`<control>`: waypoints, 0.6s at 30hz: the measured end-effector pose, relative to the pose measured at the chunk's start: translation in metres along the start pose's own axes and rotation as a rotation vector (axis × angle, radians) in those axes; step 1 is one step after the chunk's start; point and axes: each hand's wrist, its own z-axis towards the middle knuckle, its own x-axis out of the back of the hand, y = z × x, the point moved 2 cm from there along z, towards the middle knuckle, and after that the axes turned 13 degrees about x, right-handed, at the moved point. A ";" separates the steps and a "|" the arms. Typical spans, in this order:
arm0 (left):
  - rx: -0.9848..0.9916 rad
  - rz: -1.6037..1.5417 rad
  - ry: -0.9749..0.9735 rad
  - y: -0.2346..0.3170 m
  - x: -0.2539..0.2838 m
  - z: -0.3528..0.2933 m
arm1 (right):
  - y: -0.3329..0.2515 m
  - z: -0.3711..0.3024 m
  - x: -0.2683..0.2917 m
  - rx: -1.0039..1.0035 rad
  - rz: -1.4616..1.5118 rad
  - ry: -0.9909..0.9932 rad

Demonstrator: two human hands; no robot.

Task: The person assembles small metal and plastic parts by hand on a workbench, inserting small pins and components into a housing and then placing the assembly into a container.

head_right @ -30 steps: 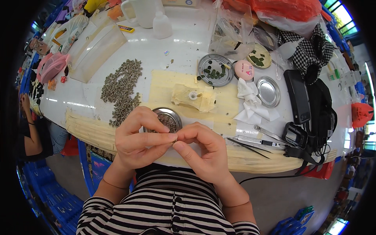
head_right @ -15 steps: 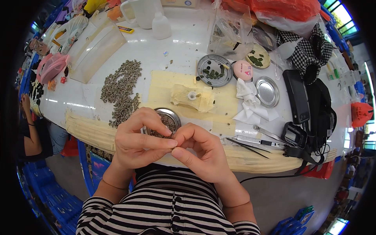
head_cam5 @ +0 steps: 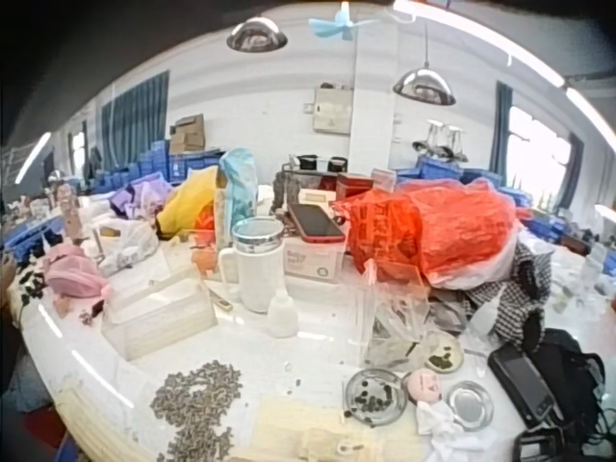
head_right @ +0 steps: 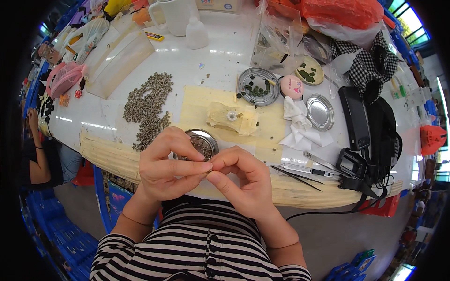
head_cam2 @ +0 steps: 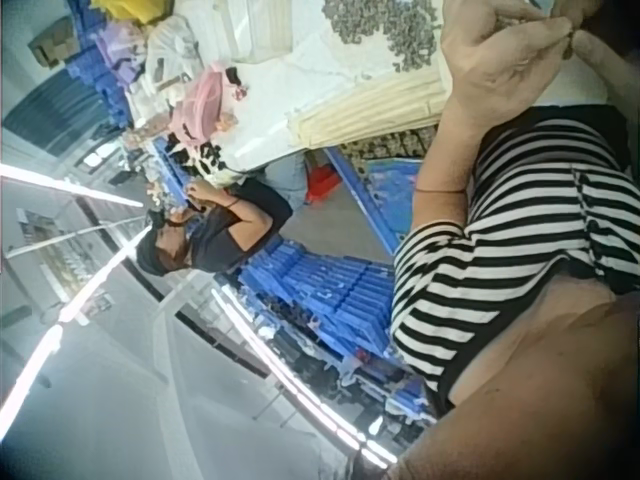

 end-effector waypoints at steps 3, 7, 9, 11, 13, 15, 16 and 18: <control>-0.021 0.054 0.027 0.002 0.001 0.000 | -0.002 0.000 0.000 0.056 -0.142 0.004; 0.012 0.169 0.057 0.000 0.009 -0.007 | -0.015 -0.005 0.007 0.062 -0.282 0.068; 0.050 0.195 0.056 -0.004 0.012 -0.012 | -0.021 -0.010 0.014 0.078 -0.300 0.121; 0.080 0.185 0.035 -0.007 0.014 -0.015 | -0.027 -0.014 0.016 0.094 -0.345 0.173; 0.097 0.231 0.021 -0.006 0.012 -0.014 | -0.033 -0.016 0.015 0.203 -0.474 0.074; 0.090 0.312 0.025 -0.005 0.012 -0.014 | -0.044 -0.014 0.007 0.312 -0.603 -0.010; 0.074 0.372 0.034 -0.006 0.012 -0.014 | -0.052 -0.015 0.003 0.369 -0.616 -0.055; 0.032 0.483 0.049 -0.006 0.012 -0.011 | -0.069 -0.023 -0.004 0.482 -0.654 -0.145</control>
